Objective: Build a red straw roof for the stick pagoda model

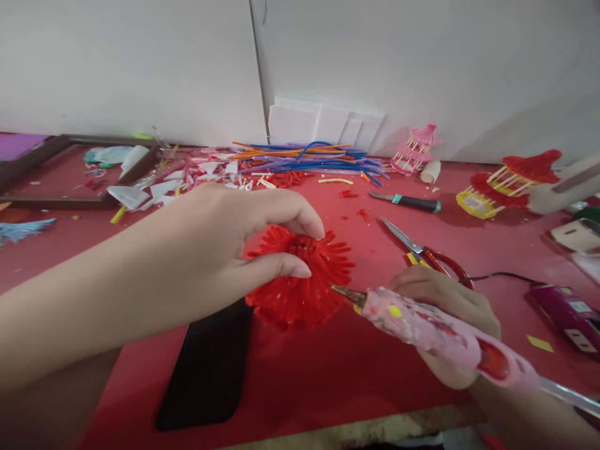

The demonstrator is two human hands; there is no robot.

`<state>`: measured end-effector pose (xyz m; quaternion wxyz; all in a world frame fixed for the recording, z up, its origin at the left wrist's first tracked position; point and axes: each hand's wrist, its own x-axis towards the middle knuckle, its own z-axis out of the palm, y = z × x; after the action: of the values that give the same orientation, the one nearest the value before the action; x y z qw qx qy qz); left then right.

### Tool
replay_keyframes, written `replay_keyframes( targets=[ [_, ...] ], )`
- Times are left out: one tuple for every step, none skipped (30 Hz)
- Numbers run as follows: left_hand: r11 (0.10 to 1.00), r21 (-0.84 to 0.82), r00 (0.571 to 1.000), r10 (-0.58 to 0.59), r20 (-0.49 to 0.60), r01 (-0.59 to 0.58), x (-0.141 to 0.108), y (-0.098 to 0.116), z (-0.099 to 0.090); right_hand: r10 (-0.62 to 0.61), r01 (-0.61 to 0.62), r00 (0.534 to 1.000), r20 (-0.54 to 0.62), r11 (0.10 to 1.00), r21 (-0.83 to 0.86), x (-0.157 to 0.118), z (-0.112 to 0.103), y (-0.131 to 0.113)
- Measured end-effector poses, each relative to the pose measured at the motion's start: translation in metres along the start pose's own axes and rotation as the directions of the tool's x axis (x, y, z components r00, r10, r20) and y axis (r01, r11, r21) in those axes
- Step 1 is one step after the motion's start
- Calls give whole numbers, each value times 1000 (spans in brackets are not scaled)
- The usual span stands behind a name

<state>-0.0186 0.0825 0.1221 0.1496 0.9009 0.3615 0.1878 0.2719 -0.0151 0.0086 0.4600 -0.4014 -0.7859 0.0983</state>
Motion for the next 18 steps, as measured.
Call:
replay_keyframes(
  targets=[
    [1000, -2, 1000, -12, 5, 12, 0, 0, 0, -20, 20, 1000, 1, 999, 27, 3, 1, 0],
    [1000, -3, 1000, -21, 9, 21, 0, 0, -1, -40, 40, 999, -2, 999, 31, 6, 1, 0],
    [1000, -4, 1000, -27, 9, 27, -1, 0, -1, -60, 60, 998, -1, 998, 15, 9, 0, 1],
    [1000, -4, 1000, -25, 8, 25, -1, 0, -1, -72, 72, 997, 1, 997, -14, 11, -1, 2],
    [1000, -4, 1000, -19, 4, 19, -1, 0, -1, -83, 83, 997, 7, 996, -42, 13, -2, 2],
    [1000, -3, 1000, -13, -2, 13, 0, 1, -1, -82, 83, 996, 21, 994, -66, 13, -4, 3],
    [1000, -1, 1000, -4, -10, 4, 0, 1, -1, -73, 75, 997, 30, 994, -81, 14, -5, 3],
    [1000, 2, 1000, 3, -19, -3, 0, 1, -1, -67, 70, 997, 30, 994, -87, 13, -5, 3],
    [1000, 5, 1000, 11, -27, -11, 0, 1, -1, -68, 70, 997, 22, 994, -89, 12, -6, 3],
    [1000, 9, 999, 17, -32, -16, 1, 1, 0, -68, 69, 998, 16, 993, -92, 11, -6, 3],
    [1000, 13, 999, 22, -39, -21, 1, 1, 0, -72, 73, 997, 13, 993, -95, 10, -6, 3],
    [1000, 16, 999, 24, -44, -24, 1, 1, 0, -79, 79, 997, 10, 992, -95, 9, -5, 3],
    [1000, 19, 999, 25, -48, -24, 1, 0, 1, -82, 82, 997, 7, 992, -95, 9, -5, 3],
    [999, 23, 998, 25, -54, -24, 1, 0, 1, -84, 85, 996, 11, 992, -93, 9, -4, 3],
    [999, 26, 998, 26, -57, -24, 1, 0, 2, -87, 88, 996, 15, 992, -87, 9, -3, 3],
    [999, 28, 998, 24, -59, -23, 1, -1, 2, -93, 94, 996, 15, 992, -81, 9, -2, 3],
    [999, 29, 998, 23, -58, -21, 0, -1, 2, -99, 100, 995, 9, 992, -79, 10, -1, 2],
    [999, 29, 998, 21, -56, -19, 0, -1, 2, -98, 98, 995, 7, 992, -79, 10, 0, 2]
  ],
)
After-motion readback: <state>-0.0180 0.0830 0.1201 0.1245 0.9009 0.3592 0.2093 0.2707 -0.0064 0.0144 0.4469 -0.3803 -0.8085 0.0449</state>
